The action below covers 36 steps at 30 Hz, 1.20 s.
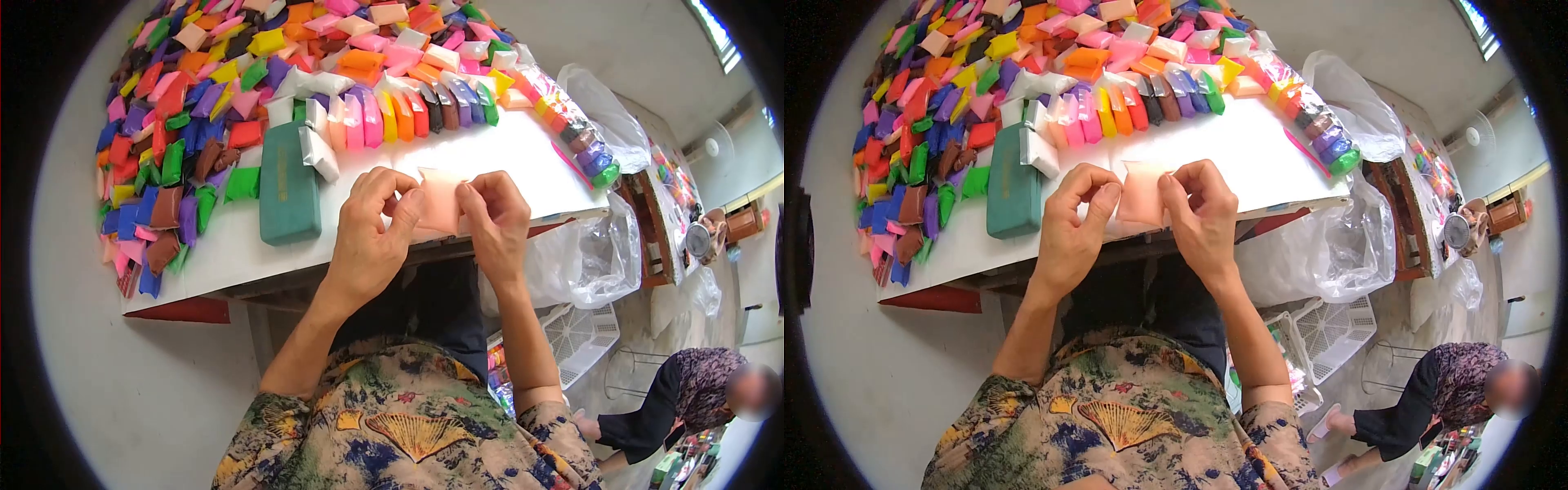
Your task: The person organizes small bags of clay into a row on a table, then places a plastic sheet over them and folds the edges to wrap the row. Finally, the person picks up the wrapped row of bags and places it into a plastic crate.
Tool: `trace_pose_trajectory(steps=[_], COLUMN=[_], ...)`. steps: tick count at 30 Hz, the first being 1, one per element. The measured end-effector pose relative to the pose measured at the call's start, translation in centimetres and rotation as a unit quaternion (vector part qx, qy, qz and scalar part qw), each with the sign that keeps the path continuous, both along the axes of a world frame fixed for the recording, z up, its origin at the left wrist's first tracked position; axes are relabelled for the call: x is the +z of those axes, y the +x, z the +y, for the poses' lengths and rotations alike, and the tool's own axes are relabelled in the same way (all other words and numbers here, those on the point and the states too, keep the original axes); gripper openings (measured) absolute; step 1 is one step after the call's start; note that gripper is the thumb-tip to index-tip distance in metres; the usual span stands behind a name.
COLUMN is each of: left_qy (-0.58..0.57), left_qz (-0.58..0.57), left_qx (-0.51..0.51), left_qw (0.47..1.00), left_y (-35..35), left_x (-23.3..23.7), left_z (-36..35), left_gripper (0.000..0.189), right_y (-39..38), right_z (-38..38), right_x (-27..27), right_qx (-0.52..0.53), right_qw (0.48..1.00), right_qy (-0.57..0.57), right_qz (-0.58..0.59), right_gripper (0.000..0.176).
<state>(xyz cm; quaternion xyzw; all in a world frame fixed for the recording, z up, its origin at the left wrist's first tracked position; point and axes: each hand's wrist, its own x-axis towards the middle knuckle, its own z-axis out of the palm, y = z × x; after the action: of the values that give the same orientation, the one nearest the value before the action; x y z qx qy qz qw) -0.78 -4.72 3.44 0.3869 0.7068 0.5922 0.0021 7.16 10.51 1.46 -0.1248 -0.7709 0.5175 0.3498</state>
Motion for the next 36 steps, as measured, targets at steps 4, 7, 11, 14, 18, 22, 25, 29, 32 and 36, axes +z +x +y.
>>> trace_pose_trajectory(steps=[4,7,11,14,18,22,25,29,32,36], left_qy=[-0.065,-0.075,-0.067,-0.086,-0.093,-0.099,-0.098,-0.093,-0.103,-0.097], left_qz=[0.156,0.176,0.15,0.146,0.14,0.153,0.158,0.161,0.182,0.203], left_qx=[0.045,0.052,0.044,0.048,0.049,0.06,0.06,0.063,0.082,0.084], left_qw=[0.985,0.98,0.985,0.984,0.985,0.981,0.981,0.981,0.974,0.971], left_y=[-0.1,0.2,0.1,0.5,0.5,0.4,0.3,0.3,0.7,0.8], left_x=[-2.3,-2.5,-2.9,-2.6,-2.8,-2.7,-2.6,-3.1,-2.8,-3.2], left_z=[0.6,0.3,-0.3,-0.7,-1.0,-0.8,-0.6,-0.3,-0.4,-0.2], left_gripper=[0.018,0.022,0.028,0.027,0.028,0.028,0.027,0.024,0.02,0.018], right_y=[-0.8,0.0,0.6,0.4,0.1,-0.1,0.0,1.1,2.3,2.6], right_z=[-0.1,-0.7,-0.7,-0.7,-0.8,-0.9,-0.7,1.0,1.2,0.7], right_x=[-0.3,0.1,0.4,-1.0,-1.9,-1.9,-1.7,-0.6,-1.1,-1.9], right_qx=[-0.055,-0.102,-0.022,0.057,0.075,0.077,0.087,0.183,0.055,-0.018], right_qw=[0.985,0.946,0.897,0.885,0.892,0.89,0.894,0.955,0.952,0.914], right_qy=[0.132,0.295,0.442,0.462,0.443,0.448,0.437,0.233,0.292,0.406], right_qz=[-0.093,-0.091,-0.003,-0.026,-0.043,-0.048,-0.045,0.008,0.067,-0.005], right_gripper=[0.01,0.014,0.032,0.048,0.052,0.052,0.052,0.049,0.045,0.029])
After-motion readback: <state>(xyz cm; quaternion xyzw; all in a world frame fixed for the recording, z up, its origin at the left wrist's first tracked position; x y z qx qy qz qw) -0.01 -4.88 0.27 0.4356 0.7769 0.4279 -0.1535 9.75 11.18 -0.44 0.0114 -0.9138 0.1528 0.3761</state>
